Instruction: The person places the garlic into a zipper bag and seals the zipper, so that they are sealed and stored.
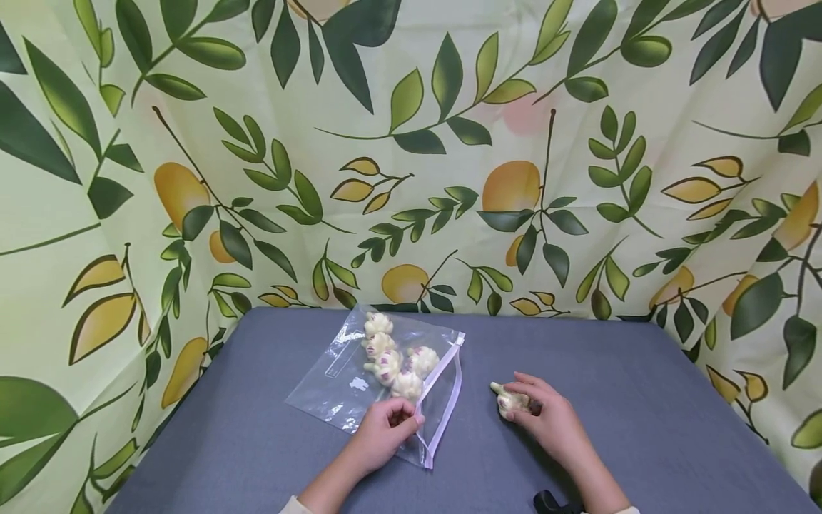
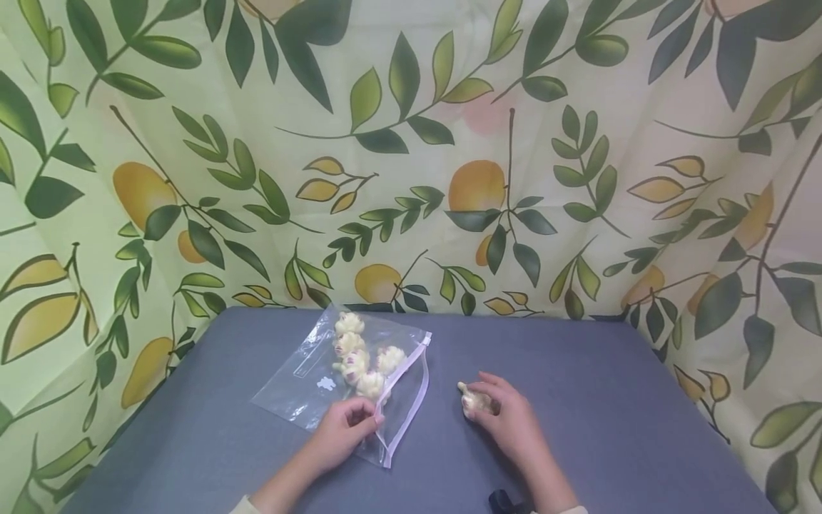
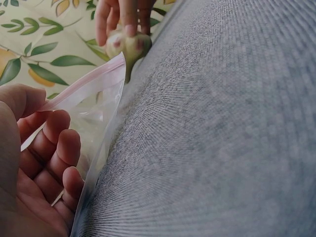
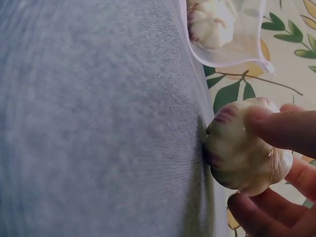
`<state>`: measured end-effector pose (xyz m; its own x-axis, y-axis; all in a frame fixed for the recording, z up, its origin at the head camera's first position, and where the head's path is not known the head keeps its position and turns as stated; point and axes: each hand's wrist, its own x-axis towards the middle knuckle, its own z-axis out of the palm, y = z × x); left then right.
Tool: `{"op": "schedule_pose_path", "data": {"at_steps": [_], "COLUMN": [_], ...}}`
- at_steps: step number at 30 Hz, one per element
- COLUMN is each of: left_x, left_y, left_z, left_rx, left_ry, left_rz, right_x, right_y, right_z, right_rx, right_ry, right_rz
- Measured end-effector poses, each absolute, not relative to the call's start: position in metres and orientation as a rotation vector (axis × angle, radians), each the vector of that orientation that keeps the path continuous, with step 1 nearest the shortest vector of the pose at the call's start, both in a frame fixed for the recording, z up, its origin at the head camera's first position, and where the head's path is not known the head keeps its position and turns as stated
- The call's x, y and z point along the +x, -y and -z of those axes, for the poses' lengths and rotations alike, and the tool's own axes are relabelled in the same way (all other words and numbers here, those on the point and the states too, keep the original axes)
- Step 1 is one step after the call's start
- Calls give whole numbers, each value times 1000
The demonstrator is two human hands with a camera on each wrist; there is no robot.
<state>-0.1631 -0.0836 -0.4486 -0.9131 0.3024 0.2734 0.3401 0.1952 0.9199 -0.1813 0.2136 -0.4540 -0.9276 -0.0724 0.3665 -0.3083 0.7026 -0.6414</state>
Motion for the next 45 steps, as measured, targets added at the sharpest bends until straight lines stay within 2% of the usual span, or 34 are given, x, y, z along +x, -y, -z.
{"op": "schedule_pose_path", "data": {"at_steps": [12, 21, 34, 45], "left_x": [-162, -176, -162, -162], "left_y": [82, 84, 83, 84], "left_z": [447, 475, 446, 448], "left_rx": [-646, -629, -658, -648], "left_ry": [2382, 2423, 2389, 2392], "left_rz": [1860, 1809, 1861, 1880], "right_x": [-181, -181, -181, -192], "right_y": [-202, -199, -195, -145], "right_z": [463, 463, 464, 447], "right_rx": [311, 281, 334, 247], "right_ry": [2568, 2590, 2530, 2654], "right_rz": [-1053, -1058, -1161, -1179]}}
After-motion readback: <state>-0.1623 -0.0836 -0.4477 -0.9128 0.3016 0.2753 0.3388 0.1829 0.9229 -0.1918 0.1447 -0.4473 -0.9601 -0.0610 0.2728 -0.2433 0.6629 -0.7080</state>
